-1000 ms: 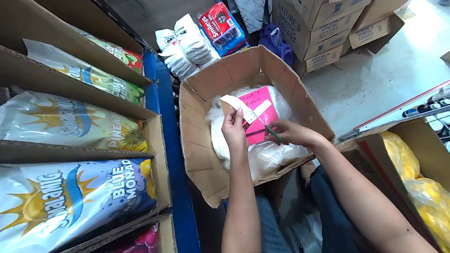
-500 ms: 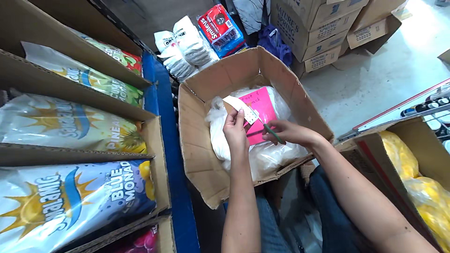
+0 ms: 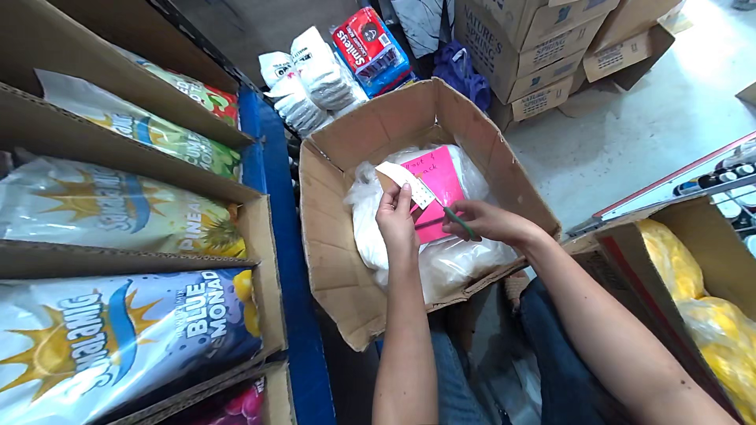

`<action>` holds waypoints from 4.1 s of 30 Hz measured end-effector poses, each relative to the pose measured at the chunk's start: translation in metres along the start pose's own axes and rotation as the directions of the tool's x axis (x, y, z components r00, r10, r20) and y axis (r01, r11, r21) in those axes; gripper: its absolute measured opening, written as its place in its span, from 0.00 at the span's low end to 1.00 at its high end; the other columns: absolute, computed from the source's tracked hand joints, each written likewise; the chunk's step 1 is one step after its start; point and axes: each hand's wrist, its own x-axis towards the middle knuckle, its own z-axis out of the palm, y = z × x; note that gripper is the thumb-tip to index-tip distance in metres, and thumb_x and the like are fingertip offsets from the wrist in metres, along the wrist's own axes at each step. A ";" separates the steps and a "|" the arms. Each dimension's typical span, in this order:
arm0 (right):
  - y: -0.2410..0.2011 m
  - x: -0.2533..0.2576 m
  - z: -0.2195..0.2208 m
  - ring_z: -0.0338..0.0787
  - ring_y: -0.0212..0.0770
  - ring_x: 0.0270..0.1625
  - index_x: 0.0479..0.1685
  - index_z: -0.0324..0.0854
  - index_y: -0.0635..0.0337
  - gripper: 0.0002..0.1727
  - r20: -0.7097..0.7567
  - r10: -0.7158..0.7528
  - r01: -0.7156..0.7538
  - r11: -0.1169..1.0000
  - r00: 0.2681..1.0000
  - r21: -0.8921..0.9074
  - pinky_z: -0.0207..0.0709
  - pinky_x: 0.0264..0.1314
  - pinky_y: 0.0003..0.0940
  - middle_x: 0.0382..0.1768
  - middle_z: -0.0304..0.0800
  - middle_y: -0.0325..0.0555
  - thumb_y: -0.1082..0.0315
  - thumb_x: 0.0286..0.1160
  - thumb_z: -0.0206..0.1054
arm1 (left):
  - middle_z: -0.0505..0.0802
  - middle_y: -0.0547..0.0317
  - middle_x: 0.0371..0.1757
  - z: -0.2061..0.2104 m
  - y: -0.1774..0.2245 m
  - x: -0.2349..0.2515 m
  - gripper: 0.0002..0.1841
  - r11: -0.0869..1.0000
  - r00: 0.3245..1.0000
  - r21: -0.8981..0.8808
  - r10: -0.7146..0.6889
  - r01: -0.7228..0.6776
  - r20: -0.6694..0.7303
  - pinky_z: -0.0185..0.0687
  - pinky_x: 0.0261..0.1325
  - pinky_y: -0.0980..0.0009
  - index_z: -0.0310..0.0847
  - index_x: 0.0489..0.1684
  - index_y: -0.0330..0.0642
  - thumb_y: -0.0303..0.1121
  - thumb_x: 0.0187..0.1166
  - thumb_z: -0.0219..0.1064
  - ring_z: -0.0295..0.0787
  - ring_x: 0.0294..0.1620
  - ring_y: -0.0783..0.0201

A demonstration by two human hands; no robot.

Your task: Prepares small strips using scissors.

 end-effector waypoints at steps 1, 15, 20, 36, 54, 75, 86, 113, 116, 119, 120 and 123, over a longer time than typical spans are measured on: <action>0.000 0.000 0.000 0.75 0.20 0.24 0.53 0.79 0.61 0.10 -0.001 0.002 -0.002 1.000 1.000 -0.001 0.66 0.29 0.16 0.26 0.83 0.31 0.65 0.83 0.67 | 0.90 0.54 0.43 0.000 0.000 0.000 0.09 1.000 1.000 0.001 -0.001 0.001 -0.001 0.92 0.44 0.66 0.78 0.58 0.35 0.27 0.86 0.63 0.92 0.39 0.64; -0.002 0.006 0.008 0.85 0.28 0.37 0.69 0.71 0.65 0.24 -0.396 -0.130 0.184 0.977 0.909 0.103 0.78 0.43 0.26 0.42 0.90 0.43 0.76 0.75 0.71 | 0.89 0.55 0.44 0.008 0.005 -0.014 0.06 0.987 0.989 -0.087 -0.131 0.137 0.074 0.92 0.44 0.66 0.74 0.54 0.39 0.25 0.86 0.62 0.93 0.41 0.63; 0.003 0.010 0.011 0.82 0.26 0.34 0.67 0.71 0.61 0.23 -0.535 -0.246 0.403 0.894 0.808 0.198 0.77 0.37 0.22 0.40 0.86 0.40 0.80 0.73 0.69 | 0.91 0.56 0.40 0.017 0.005 -0.026 0.03 0.981 0.984 -0.112 -0.144 0.155 0.101 0.92 0.43 0.68 0.76 0.49 0.39 0.24 0.85 0.62 0.94 0.39 0.64; 0.005 0.009 0.000 0.84 0.25 0.35 0.65 0.73 0.56 0.19 -0.598 -0.217 0.496 0.794 0.772 0.352 0.78 0.38 0.20 0.39 0.86 0.35 0.79 0.76 0.64 | 0.91 0.63 0.36 0.011 0.010 -0.022 0.10 0.938 0.975 -0.268 -0.197 0.218 0.104 0.88 0.39 0.74 0.80 0.47 0.47 0.38 0.92 0.55 0.91 0.35 0.70; -0.006 0.003 0.014 0.80 0.28 0.41 0.70 0.72 0.66 0.30 -0.001 -0.029 0.029 0.997 1.000 -0.070 0.74 0.47 0.26 0.45 0.85 0.44 0.55 0.78 0.72 | 0.91 0.53 0.41 0.017 0.004 -0.021 0.08 0.959 0.987 -0.265 -0.131 0.103 -0.092 0.91 0.44 0.69 0.74 0.56 0.36 0.29 0.88 0.61 0.93 0.40 0.63; -0.008 0.006 0.018 0.78 0.22 0.31 0.60 0.76 0.64 0.18 -0.105 -0.093 0.100 0.993 0.990 0.060 0.71 0.37 0.19 0.32 0.83 0.35 0.60 0.83 0.68 | 0.93 0.49 0.44 0.021 0.001 -0.023 0.10 0.961 0.994 -0.275 -0.055 0.026 -0.098 0.93 0.37 0.67 0.73 0.60 0.35 0.26 0.87 0.61 0.96 0.38 0.60; -0.004 0.009 0.017 0.77 0.21 0.27 0.53 0.79 0.65 0.12 -0.179 -0.058 0.065 0.997 0.982 0.034 0.69 0.34 0.18 0.27 0.83 0.35 0.65 0.82 0.69 | 0.93 0.49 0.45 0.018 0.002 -0.022 0.09 0.971 0.995 -0.235 -0.065 0.045 -0.079 0.93 0.40 0.67 0.74 0.60 0.34 0.27 0.88 0.60 0.96 0.39 0.60; 0.011 0.023 0.005 0.73 0.23 0.20 0.53 0.81 0.66 0.14 -0.239 0.172 -0.184 0.982 0.956 -0.028 0.66 0.26 0.20 0.23 0.82 0.35 0.64 0.82 0.70 | 0.87 0.42 0.52 0.016 -0.012 0.002 0.17 0.952 0.951 -0.049 -0.304 0.302 -0.057 0.90 0.38 0.66 0.69 0.69 0.31 0.31 0.89 0.60 0.92 0.39 0.57; 0.011 0.023 0.004 0.74 0.23 0.21 0.54 0.81 0.67 0.14 -0.245 0.180 -0.192 0.981 0.953 -0.026 0.66 0.27 0.19 0.23 0.82 0.35 0.64 0.82 0.70 | 0.87 0.43 0.49 0.014 -0.011 0.002 0.16 0.959 0.956 -0.031 -0.284 0.283 -0.067 0.90 0.36 0.67 0.69 0.68 0.31 0.30 0.89 0.60 0.92 0.36 0.58; 0.010 0.022 0.002 0.73 0.22 0.20 0.54 0.81 0.66 0.15 -0.236 0.199 -0.213 0.976 0.951 -0.035 0.66 0.26 0.19 0.23 0.83 0.35 0.62 0.82 0.71 | 0.86 0.42 0.51 0.010 -0.005 0.008 0.18 0.965 0.962 -0.009 -0.260 0.260 -0.081 0.89 0.37 0.66 0.68 0.71 0.32 0.31 0.89 0.60 0.91 0.37 0.58; 0.011 0.023 0.001 0.73 0.22 0.20 0.54 0.81 0.66 0.15 -0.232 0.208 -0.222 0.974 0.950 -0.039 0.65 0.25 0.19 0.23 0.84 0.34 0.61 0.82 0.71 | 0.86 0.43 0.51 0.008 -0.004 0.012 0.18 0.969 0.965 0.006 -0.247 0.248 -0.085 0.89 0.37 0.67 0.68 0.71 0.32 0.31 0.89 0.60 0.91 0.37 0.58; 0.013 0.024 0.000 0.72 0.23 0.20 0.57 0.81 0.64 0.19 -0.233 0.235 -0.250 0.967 0.944 -0.038 0.65 0.26 0.20 0.24 0.84 0.35 0.56 0.82 0.70 | 0.86 0.46 0.51 0.005 -0.001 0.026 0.18 0.964 0.973 0.134 -0.220 0.228 -0.073 0.87 0.38 0.69 0.68 0.72 0.35 0.33 0.89 0.61 0.89 0.37 0.62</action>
